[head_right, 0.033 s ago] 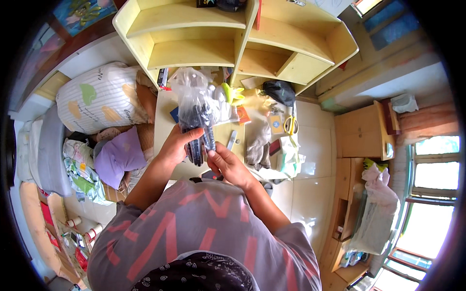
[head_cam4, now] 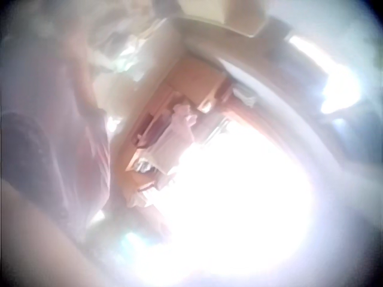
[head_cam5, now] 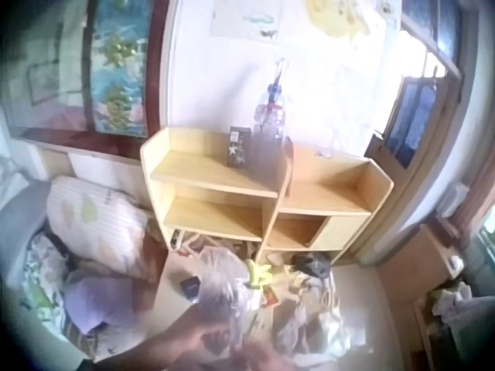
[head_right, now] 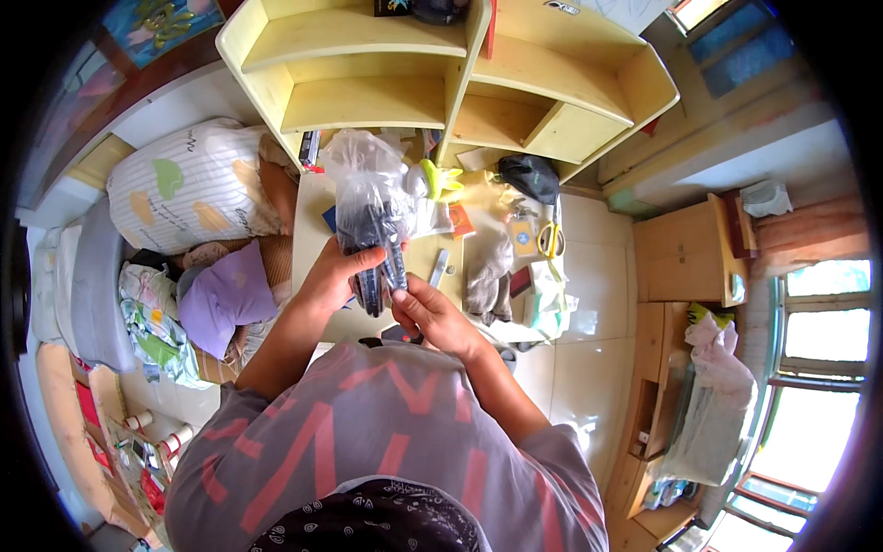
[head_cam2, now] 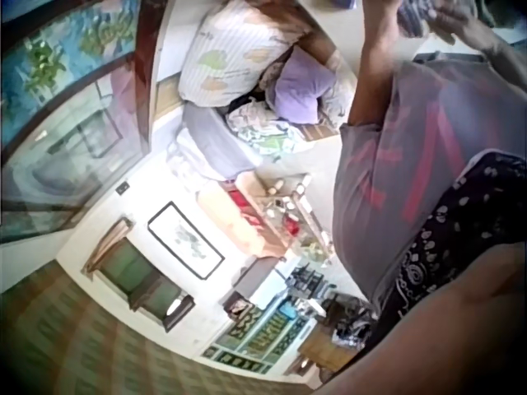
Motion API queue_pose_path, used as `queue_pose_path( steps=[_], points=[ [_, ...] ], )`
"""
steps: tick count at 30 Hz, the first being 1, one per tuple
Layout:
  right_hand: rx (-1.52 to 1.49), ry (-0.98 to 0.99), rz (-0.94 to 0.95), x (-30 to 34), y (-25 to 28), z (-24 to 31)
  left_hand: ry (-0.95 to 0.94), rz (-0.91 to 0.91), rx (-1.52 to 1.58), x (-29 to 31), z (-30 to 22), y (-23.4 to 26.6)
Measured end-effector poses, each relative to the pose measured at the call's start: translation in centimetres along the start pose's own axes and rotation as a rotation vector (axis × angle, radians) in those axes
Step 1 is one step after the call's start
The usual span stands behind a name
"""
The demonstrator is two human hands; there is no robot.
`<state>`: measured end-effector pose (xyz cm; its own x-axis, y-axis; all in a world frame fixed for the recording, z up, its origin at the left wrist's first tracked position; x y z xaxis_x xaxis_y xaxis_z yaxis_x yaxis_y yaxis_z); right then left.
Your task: The person wipes a small box with a cloth, places several boxes and small objects on a shelf, and cleans a framed photograph before placing it on the shelf.
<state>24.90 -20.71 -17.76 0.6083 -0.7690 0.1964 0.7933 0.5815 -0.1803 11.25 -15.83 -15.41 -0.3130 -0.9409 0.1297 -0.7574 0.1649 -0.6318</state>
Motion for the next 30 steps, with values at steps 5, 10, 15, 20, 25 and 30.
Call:
queue_pose_path(
  steps=[5,10,15,20,25,30],
  points=[
    [0.009,-0.12,0.049,0.0,1.5,-0.6,0.067,0.111,-0.265,1.1,0.2,-1.4],
    [-0.198,-0.067,0.006,0.0,0.9,3.7,-0.135,0.057,-0.422,0.6,0.0,-0.8],
    [0.309,0.376,-0.61,1.5,5.1,10.8,-0.161,-0.092,-0.603,1.0,-0.9,1.0],
    [0.914,0.411,-0.523,0.0,1.6,17.1,-0.252,-0.101,-0.62,1.3,0.2,1.2],
    [1.013,0.233,-0.583,-0.9,2.4,14.6,-0.355,-0.104,-0.961,2.0,-0.1,1.0],
    [1.044,0.245,-0.569,-2.6,2.7,14.6,-0.476,-0.141,-0.945,2.1,-1.0,1.8]
  ],
)
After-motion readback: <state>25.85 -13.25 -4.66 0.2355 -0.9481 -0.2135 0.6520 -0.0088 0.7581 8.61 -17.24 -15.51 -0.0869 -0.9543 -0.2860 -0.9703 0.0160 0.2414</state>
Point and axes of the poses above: each hand's wrist, its own x-axis away from the middle knuckle, its own y-axis out of the back of the hand, z = x × y, the point moved 5 cm from there along -x, towards the middle knuckle, and after that the axes turned 4 degrees about x, right-handed, at the moved point
